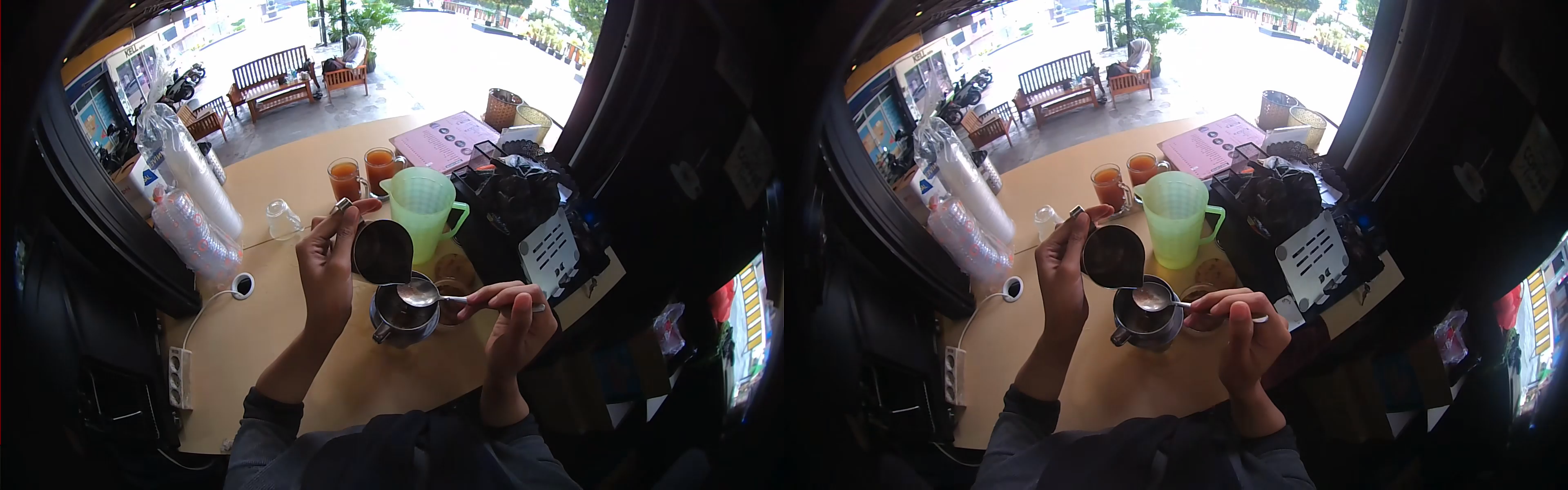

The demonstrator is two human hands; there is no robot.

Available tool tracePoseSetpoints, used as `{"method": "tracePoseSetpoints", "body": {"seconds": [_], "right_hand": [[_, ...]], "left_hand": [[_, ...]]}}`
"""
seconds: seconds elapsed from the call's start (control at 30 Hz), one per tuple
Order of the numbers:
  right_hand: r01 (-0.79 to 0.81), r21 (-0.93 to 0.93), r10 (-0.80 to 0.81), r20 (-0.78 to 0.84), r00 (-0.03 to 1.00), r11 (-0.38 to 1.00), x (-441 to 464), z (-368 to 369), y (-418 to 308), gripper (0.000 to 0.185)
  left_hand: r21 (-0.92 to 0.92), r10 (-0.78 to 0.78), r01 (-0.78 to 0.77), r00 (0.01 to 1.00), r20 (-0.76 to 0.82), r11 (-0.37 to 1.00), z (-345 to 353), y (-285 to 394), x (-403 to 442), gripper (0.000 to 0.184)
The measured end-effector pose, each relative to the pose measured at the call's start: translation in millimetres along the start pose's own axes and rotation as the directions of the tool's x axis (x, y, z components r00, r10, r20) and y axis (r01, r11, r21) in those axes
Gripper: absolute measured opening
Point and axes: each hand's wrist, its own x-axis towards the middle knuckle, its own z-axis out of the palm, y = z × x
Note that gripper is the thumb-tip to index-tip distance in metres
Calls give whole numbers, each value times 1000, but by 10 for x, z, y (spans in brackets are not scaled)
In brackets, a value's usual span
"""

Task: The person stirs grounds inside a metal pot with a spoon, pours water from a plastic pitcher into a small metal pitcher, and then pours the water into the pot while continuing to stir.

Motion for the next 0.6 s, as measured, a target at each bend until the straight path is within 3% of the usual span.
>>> {"method": "tracePoseSetpoints", "body": {"seconds": [0.47,0.57,0.6], "right_hand": [[-29,103,26,36,999,994,26,-45,26,39],[-64,67,59,76,995,996,76,-66,-5,43],[8,24,-12,167,986,1000,123,-80,-1,45]], "left_hand": [[98,31,-35,999,40,995,-6,57,19,30],[95,-22,17,998,52,995,-37,49,47,29],[96,-24,19,998,51,995,-37,48,53,29]]}}
